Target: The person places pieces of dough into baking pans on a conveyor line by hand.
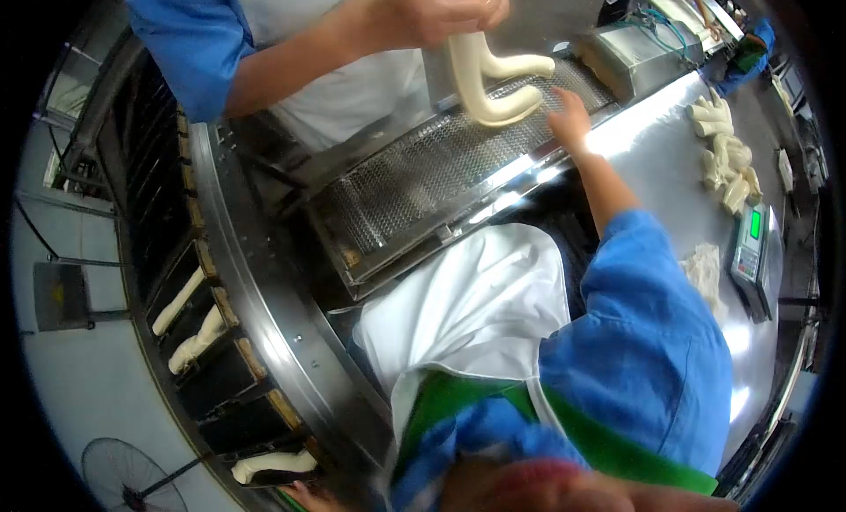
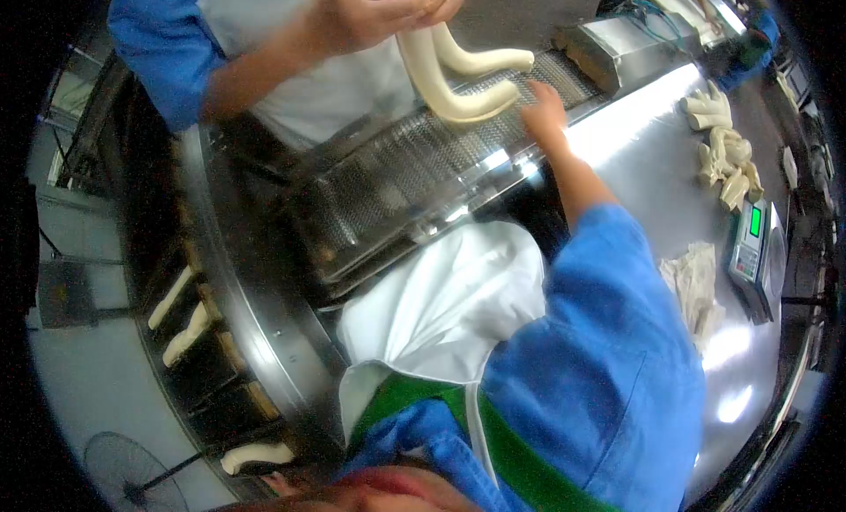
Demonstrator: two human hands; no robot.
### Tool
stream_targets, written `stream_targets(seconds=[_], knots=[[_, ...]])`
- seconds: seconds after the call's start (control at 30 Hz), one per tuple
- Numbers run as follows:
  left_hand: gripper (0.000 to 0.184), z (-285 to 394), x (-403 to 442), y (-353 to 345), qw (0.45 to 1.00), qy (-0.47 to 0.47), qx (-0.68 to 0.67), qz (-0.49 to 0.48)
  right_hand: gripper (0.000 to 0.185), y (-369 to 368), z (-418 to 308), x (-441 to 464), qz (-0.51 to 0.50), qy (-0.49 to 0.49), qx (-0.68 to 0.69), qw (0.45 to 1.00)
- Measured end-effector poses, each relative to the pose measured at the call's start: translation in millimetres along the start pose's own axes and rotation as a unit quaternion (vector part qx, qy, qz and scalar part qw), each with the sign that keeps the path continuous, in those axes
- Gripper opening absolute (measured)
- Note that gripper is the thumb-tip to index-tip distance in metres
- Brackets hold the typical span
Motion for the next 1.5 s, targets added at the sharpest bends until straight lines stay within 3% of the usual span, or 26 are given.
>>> stream_targets(seconds=[0.3,0.33,0.5,0.93,1.03,1.13,1.17,1.23,1.3,1.33,1.43,1.5], knots=[[0.081,-29,-8,22,1.000,-0.013,0.012,0.020,0.045,-32,-63,-31,-0.071,0.145,0.051,0.985],[0.081,-31,-6,21,1.000,-0.016,0.010,0.022,0.047,-38,-62,-34,-0.061,0.118,0.108,0.985],[0.081,-13,11,-19,0.998,-0.035,0.053,0.000,0.047,-28,-60,-41,-0.120,0.059,0.012,0.991],[0.081,-13,16,-28,0.994,-0.074,0.081,-0.022,0.045,5,10,-38,-0.108,0.051,-0.081,0.990],[0.081,-16,17,-21,0.993,-0.087,0.075,-0.027,0.043,14,14,-19,-0.034,0.109,-0.116,0.987],[0.065,-35,33,-22,0.994,-0.090,0.036,-0.043,0.043,28,21,12,-0.045,0.075,-0.105,0.991],[0.058,-38,37,-21,0.994,-0.094,0.017,-0.053,0.043,36,16,19,-0.021,0.094,-0.120,0.988],[0.061,-25,26,-32,0.996,-0.071,0.044,-0.013,0.043,49,13,34,0.026,0.151,-0.120,0.981],[0.062,-10,7,-43,0.993,-0.048,0.110,0.010,0.041,58,16,48,0.010,0.210,-0.163,0.964],[0.065,-17,17,-41,0.991,-0.106,0.084,-0.016,0.041,60,20,54,0.007,0.210,-0.163,0.964],[0.067,-7,5,-49,0.995,-0.082,0.061,-0.001,0.040,56,28,60,-0.079,0.262,-0.218,0.937],[0.069,-17,17,-39,0.974,-0.172,0.138,-0.053,0.041,49,32,56,-0.085,0.368,-0.270,0.886]])
Point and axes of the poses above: each hand's wrist, its own x-axis towards the middle knuckle, its own y-axis out of the back of the hand, z = x × y, the point moved 2 cm from there along x, towards the middle knuckle, and after that the axes turned 3 degrees about -y, right-handed, at the moved point
